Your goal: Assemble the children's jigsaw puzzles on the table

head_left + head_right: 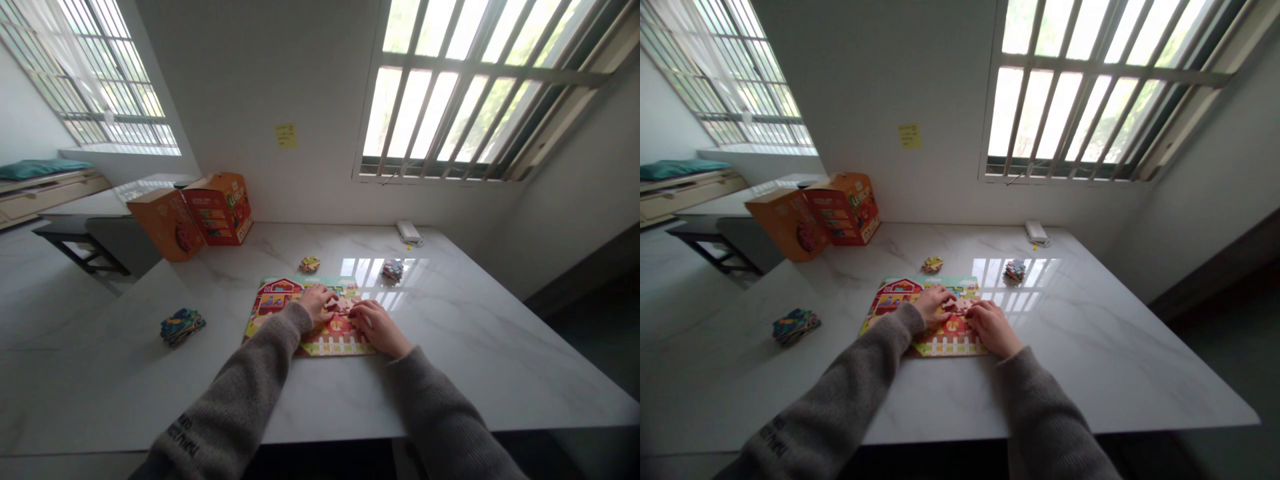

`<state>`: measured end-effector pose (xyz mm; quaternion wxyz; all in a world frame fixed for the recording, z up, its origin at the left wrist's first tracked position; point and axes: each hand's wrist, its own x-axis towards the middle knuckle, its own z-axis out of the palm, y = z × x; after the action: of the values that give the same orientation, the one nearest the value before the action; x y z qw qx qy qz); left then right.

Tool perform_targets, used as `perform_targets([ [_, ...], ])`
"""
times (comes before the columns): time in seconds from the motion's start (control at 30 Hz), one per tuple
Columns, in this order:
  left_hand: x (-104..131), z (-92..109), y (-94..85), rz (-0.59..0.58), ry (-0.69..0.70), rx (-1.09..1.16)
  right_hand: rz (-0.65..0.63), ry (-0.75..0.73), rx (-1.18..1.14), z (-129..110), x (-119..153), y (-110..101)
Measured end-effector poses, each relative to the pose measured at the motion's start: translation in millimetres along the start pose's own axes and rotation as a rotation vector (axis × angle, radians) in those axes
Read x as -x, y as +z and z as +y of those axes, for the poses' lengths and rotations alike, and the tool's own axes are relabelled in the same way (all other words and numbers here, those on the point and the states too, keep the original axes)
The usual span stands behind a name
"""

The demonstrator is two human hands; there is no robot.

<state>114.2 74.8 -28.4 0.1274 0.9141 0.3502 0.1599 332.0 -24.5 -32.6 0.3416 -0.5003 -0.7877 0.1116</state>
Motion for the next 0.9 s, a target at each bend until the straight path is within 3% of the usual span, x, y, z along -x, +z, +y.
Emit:
perform_targets([
  [0.23,12,1,-12.2,0.074,0.119,-0.054,0.006,-0.001,0.022,1,0,1],
  [0.4,22,6,-9.2,0.067,0.200,-0.054,0.022,-0.010,0.017,2,1,1],
  [0.9,32,16,-6.8,-0.021,0.218,-0.008,0.009,-0.008,0.014,1,0,0],
])
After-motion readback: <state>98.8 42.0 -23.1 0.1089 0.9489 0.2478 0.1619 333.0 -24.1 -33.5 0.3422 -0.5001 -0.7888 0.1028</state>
